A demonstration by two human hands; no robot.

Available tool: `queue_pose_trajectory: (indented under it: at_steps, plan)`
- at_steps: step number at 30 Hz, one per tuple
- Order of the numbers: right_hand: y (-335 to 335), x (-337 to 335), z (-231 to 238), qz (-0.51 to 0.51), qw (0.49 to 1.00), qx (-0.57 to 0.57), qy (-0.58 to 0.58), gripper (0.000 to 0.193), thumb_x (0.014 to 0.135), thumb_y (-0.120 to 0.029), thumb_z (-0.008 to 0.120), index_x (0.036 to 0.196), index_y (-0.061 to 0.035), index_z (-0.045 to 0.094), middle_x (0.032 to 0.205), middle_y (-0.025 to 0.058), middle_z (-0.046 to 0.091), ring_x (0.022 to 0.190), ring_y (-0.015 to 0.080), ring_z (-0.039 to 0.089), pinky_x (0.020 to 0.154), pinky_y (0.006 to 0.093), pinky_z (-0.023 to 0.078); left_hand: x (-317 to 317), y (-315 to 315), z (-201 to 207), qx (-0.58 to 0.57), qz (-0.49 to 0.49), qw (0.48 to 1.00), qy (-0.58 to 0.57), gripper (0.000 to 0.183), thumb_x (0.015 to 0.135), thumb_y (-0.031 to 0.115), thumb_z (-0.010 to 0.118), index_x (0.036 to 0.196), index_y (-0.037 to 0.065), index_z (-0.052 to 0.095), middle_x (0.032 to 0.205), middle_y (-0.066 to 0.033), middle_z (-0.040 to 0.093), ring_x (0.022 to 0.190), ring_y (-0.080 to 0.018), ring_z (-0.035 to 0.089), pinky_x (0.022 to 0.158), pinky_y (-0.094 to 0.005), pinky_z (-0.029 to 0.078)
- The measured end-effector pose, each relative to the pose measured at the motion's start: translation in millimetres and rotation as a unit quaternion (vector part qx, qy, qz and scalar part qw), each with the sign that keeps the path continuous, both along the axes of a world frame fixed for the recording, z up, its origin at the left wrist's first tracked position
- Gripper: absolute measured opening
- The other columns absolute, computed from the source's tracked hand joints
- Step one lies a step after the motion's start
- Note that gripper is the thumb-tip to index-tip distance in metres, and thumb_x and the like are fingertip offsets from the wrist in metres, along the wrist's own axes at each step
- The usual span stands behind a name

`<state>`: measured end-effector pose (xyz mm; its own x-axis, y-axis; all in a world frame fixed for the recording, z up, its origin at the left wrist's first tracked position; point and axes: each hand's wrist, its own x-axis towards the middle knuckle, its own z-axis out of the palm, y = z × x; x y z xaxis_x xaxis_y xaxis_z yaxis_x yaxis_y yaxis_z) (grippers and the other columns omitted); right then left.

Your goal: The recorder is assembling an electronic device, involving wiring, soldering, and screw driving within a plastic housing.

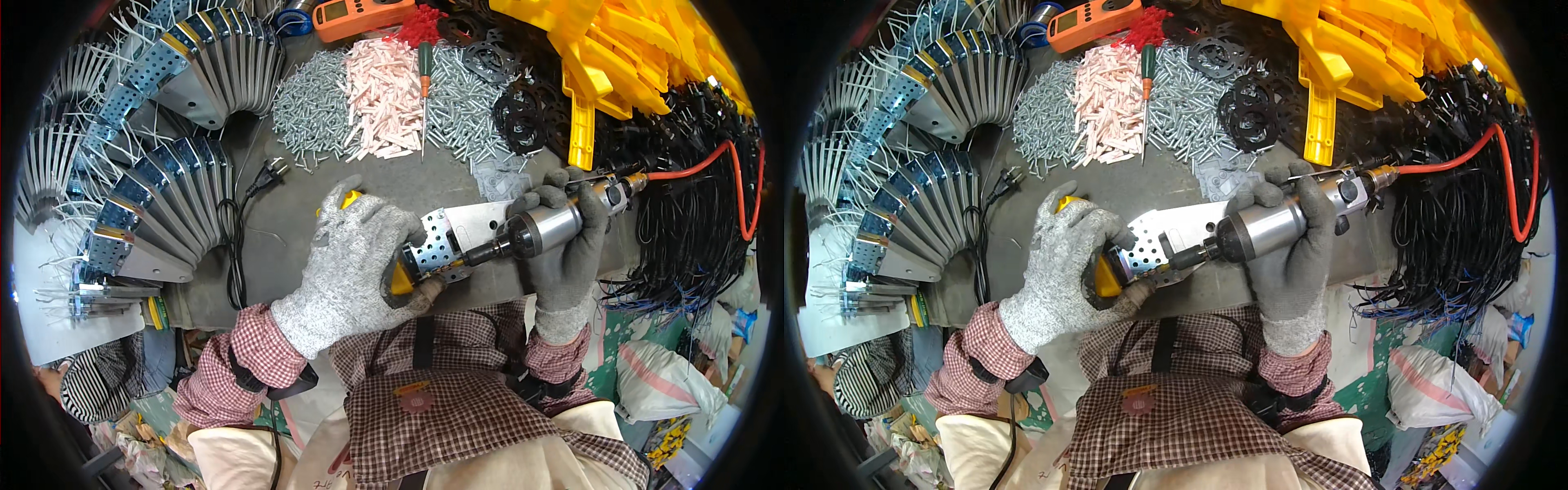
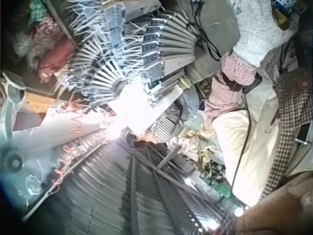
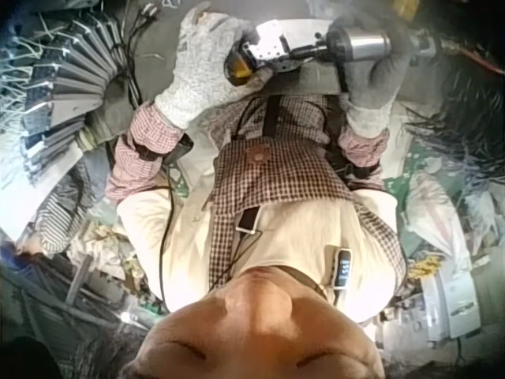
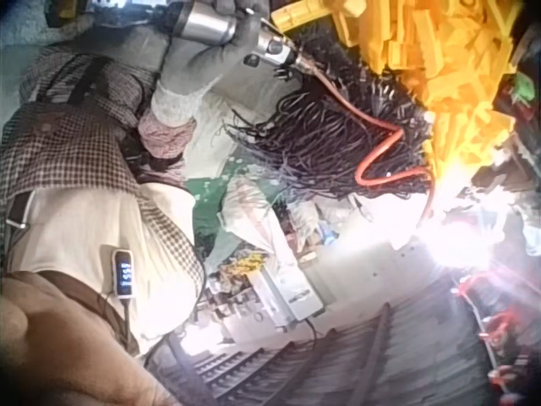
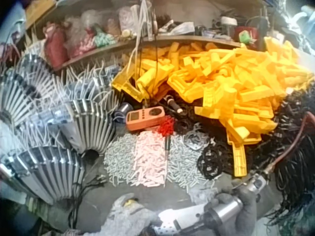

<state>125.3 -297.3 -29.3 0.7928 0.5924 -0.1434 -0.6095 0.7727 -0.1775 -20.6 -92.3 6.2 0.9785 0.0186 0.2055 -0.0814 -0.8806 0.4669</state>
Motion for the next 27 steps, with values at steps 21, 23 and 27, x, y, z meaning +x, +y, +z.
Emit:
queue_pose_trajectory:
  at_steps: [21,23,27]
  plan:
    - [13,-6,13,-0.009,0.992,-0.09,-0.083,0.034,0.103,-0.025,0.056,0.133,-0.0131,0.047,0.138,0.016,0.054,0.137,0.033,0.047,0.111,0.0675,0.039,6,-5,7,-0.025,0.007,1.0,0.017,0.048,0.069,0.038,0.086,0.094,0.007,0.06,0.089,-0.0116,0.059,0.093,-0.0352,0.06,0.113,-0.0593,0.031]
    - [13,3,12,-0.022,0.993,-0.076,-0.09,0.033,0.102,-0.025,0.057,0.132,-0.0133,0.049,0.137,0.0147,0.055,0.137,0.0327,0.047,0.111,0.0676,0.039,7,-5,3,-0.018,0.025,1.0,0.005,0.037,0.071,0.029,0.081,0.092,0.007,0.06,0.087,-0.0114,0.059,0.091,-0.0354,0.06,0.113,-0.0583,0.032]
    - [12,12,9,-0.024,0.994,-0.072,-0.076,0.032,0.101,-0.029,0.059,0.129,-0.0143,0.056,0.139,0.0113,0.057,0.135,0.0323,0.049,0.114,0.071,0.034,8,-6,5,-0.018,0.03,0.999,0.025,0.029,0.072,0.024,0.076,0.091,0.007,0.061,0.084,-0.0117,0.059,0.091,-0.0367,0.06,0.114,-0.0578,0.032]
